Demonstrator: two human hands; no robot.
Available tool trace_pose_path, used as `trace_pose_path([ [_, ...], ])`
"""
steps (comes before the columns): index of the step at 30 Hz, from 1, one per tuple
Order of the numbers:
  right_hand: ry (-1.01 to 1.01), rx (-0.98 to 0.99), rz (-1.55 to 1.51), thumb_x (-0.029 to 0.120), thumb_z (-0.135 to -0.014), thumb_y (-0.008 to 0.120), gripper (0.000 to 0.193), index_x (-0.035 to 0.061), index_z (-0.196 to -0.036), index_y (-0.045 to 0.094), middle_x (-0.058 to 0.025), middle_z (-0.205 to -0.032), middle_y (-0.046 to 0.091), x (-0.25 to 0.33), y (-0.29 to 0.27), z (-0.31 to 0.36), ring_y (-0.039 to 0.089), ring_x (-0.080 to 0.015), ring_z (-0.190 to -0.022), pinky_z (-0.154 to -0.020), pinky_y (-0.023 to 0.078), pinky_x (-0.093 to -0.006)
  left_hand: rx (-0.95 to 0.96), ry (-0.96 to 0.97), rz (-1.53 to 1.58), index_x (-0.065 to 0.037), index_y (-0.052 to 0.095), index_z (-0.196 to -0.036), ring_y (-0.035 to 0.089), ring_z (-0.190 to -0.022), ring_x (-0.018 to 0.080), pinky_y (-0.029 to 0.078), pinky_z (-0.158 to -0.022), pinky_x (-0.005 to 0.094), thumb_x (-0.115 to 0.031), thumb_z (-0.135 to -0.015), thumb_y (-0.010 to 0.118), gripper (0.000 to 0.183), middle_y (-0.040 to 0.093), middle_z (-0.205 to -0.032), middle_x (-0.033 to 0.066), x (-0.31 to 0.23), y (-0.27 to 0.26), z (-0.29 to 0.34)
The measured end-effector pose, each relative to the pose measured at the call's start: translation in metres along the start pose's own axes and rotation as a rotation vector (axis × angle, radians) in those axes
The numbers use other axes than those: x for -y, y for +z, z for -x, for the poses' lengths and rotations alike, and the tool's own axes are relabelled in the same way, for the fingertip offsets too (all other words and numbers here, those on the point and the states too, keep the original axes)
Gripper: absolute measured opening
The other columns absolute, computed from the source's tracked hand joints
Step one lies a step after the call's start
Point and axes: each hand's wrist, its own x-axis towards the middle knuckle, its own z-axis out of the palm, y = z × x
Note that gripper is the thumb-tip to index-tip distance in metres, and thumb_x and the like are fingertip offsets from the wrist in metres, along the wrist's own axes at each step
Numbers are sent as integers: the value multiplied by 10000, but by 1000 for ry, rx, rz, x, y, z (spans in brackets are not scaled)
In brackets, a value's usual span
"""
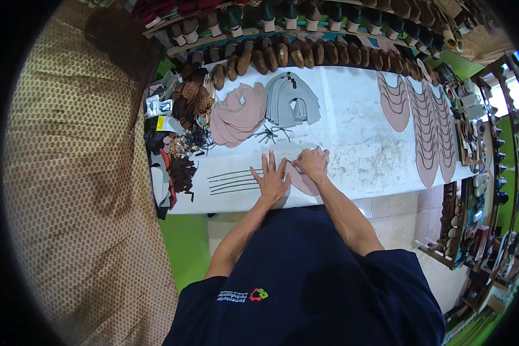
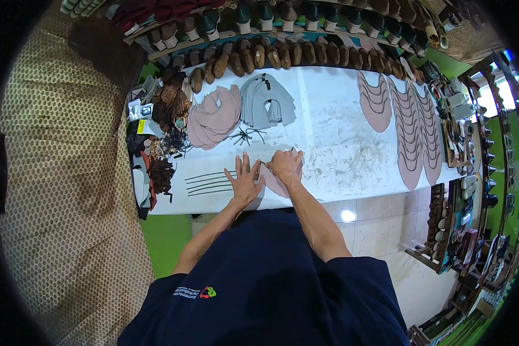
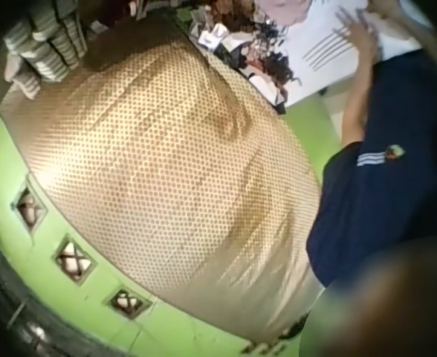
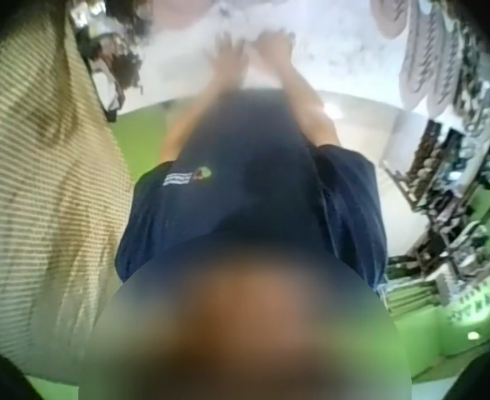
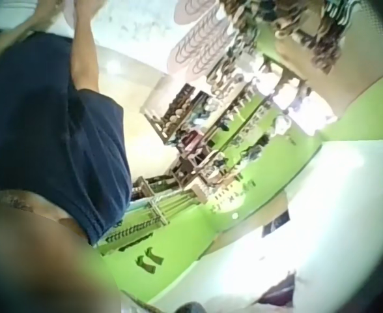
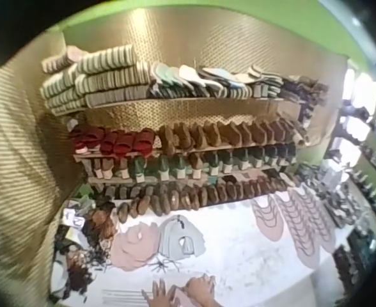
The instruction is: Arranging and sorting shoe upper components on a workbench.
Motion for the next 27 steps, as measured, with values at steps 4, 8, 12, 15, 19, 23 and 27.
trace_pose_path([
  [4,-93,-114,83,491,-849,809,306,193,-900,855,-83,-934,802,4,-1,7,735,-270,-1025,-1105,303,-624,-45,-14,37,-284,527,-1548,35,-1637,408,20,-1136,850,-415,-959,653,616,94,-1783,150,-3,-1,4],
  [8,-79,-135,-18,418,-859,800,285,142,-918,840,-82,-1018,787,-5,-16,18,704,-280,-1069,-1073,328,-600,-119,-46,86,-190,528,-1553,29,-1636,415,27,-1133,849,-423,-936,688,679,79,-1786,155,-7,-4,9],
  [12,-11,-500,-85,352,-916,750,345,71,-1112,792,-82,-1337,685,-52,-4,47,590,-282,-1258,-1084,335,-615,-148,-16,38,55,545,-1461,15,-1632,437,22,-1106,870,-438,-928,717,746,50,-1786,177,-12,-6,16],
  [15,-24,-607,26,340,-950,719,406,49,-1233,739,-98,-1466,587,-80,15,61,521,-298,-1338,-1133,310,-638,-141,43,-40,55,604,-1393,20,-1630,441,31,-1107,869,-431,-920,725,688,73,-1780,197,-11,-2,21],
  [19,-32,-604,13,346,-954,718,414,29,-1219,745,-107,-1484,572,-83,28,68,507,-315,-1360,-1167,287,-639,-145,18,-42,37,647,-1337,18,-1632,436,43,-1111,865,-419,-911,731,630,100,-1775,202,-15,7,22],
  [23,-57,-574,29,328,-958,714,363,54,-1190,765,-84,-1455,598,-74,26,68,513,-302,-1353,-1172,300,-609,-98,-142,116,-49,719,-1258,17,-1637,420,57,-1133,845,-385,-901,746,492,130,-1776,182,-19,11,17],
  [27,16,-585,-123,294,-931,734,250,82,-1031,820,-85,-1337,687,-73,16,66,570,-294,-1289,-1121,368,-563,-109,-274,220,-153,802,-1069,46,-1641,396,60,-1153,821,-367,-891,769,281,215,-1764,156,-18,8,8],
])
